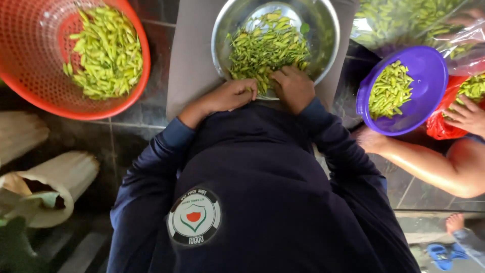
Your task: Removing stems from green chilies and sorting them into a metal bowl while sitting on the floor.
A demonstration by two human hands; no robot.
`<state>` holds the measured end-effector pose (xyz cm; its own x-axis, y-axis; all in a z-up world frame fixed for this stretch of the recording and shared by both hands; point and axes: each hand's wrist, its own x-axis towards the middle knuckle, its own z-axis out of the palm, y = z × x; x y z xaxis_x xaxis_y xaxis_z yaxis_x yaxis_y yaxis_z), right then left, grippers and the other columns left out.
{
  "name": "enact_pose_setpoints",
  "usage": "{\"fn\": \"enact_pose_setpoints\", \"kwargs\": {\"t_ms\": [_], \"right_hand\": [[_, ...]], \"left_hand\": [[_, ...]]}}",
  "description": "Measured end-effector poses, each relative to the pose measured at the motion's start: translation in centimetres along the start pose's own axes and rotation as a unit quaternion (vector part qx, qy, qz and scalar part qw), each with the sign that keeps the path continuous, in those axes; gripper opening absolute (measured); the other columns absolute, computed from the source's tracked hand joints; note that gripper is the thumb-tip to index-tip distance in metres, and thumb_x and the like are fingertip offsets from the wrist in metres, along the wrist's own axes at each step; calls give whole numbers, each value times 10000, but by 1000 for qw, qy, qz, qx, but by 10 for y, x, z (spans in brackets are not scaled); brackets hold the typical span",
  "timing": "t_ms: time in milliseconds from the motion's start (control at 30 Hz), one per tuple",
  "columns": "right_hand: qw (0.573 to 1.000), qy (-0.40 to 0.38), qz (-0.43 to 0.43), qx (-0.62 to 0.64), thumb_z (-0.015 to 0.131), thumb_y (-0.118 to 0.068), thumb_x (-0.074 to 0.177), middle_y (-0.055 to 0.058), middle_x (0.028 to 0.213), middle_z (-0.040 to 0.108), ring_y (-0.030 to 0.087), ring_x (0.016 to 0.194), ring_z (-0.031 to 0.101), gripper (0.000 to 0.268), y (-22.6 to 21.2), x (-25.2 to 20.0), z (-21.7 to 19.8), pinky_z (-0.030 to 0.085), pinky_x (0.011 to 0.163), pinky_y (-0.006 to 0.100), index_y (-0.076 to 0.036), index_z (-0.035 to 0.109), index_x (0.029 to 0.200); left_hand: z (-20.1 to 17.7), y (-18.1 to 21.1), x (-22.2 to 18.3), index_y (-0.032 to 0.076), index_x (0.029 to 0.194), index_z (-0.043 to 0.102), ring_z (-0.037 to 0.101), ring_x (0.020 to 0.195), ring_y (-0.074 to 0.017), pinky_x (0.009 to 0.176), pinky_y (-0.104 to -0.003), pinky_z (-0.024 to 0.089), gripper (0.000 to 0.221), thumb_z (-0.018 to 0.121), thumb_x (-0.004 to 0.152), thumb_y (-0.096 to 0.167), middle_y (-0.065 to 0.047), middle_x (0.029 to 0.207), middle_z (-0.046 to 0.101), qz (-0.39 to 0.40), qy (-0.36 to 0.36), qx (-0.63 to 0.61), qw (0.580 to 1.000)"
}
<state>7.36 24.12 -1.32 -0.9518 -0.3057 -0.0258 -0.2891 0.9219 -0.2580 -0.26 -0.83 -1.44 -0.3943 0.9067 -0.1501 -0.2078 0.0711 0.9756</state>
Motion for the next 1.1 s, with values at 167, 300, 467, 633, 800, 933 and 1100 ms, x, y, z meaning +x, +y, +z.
{"fn": "enact_pose_setpoints", "kwargs": {"t_ms": [167, 300, 467, 633, 800, 933, 1100], "right_hand": [[993, -63, 3, 99, 674, -169, 967, 88, 951, 549, 358, 957, 590, 152, -1, 14, 7, 531, 849, 497, -119, 609, 1096], [990, -98, 39, 95, 680, -189, 979, 104, 1035, 632, 351, 1060, 627, 213, 6, 6, 5, 527, 927, 492, -140, 627, 1179], [952, 89, 21, 292, 737, 100, 930, 236, 944, 655, 424, 816, 712, 216, -17, 13, -74, 622, 611, 410, 50, 687, 1134], [903, 87, 66, 415, 816, -41, 960, 121, 995, 753, 301, 887, 754, 155, -44, 15, -58, 629, 705, 362, -57, 763, 1105], [869, 90, 43, 485, 775, -42, 993, 156, 974, 714, 372, 842, 753, 139, -62, 26, -36, 634, 663, 409, 6, 732, 1116], [866, 116, 56, 483, 792, -17, 979, 182, 1024, 692, 375, 907, 742, 146, -60, 19, -33, 627, 731, 450, 28, 714, 1094], [814, 88, 95, 567, 835, -20, 925, 128, 992, 695, 220, 937, 731, 188, -49, 8, -12, 607, 804, 359, 10, 693, 1044]], "left_hand": [[-3, 5, -3, 66, 1009, 620, 506, 370, -69, 473, -203, 434, 233, 389, 1034, 61, -14, 500, 589, -12, -18, -5, 1000], [-2, -6, -1, 78, 1014, 628, 547, 377, -69, 463, -190, 439, 213, 416, 1029, 66, -26, 503, 610, -11, -6, -5, 1000], [-4, -3, -2, 90, 1047, 611, 541, 379, -67, 448, -166, 413, 228, 387, 1018, 64, 4, 530, 590, -25, -15, -31, 999], [-4, -14, 0, 68, 1055, 618, 542, 387, -95, 450, -207, 437, 209, 418, 998, 57, -24, 560, 596, -6, -3, -26, 1000], [-6, -20, 0, 93, 1022, 618, 558, 376, -111, 422, -226, 461, 175, 447, 990, 73, -47, 550, 598, -21, 7, -12, 1000], [-7, -22, 4, 92, 928, 637, 547, 369, -109, 429, -225, 452, 221, 424, 983, 76, -11, 510, 572, -18, -21, -20, 999], [-7, -23, 0, 94, 880, 630, 548, 344, -116, 401, -254, 450, 204, 449, 972, 79, -11, 483, 579, -15, -41, 9, 999]]}}
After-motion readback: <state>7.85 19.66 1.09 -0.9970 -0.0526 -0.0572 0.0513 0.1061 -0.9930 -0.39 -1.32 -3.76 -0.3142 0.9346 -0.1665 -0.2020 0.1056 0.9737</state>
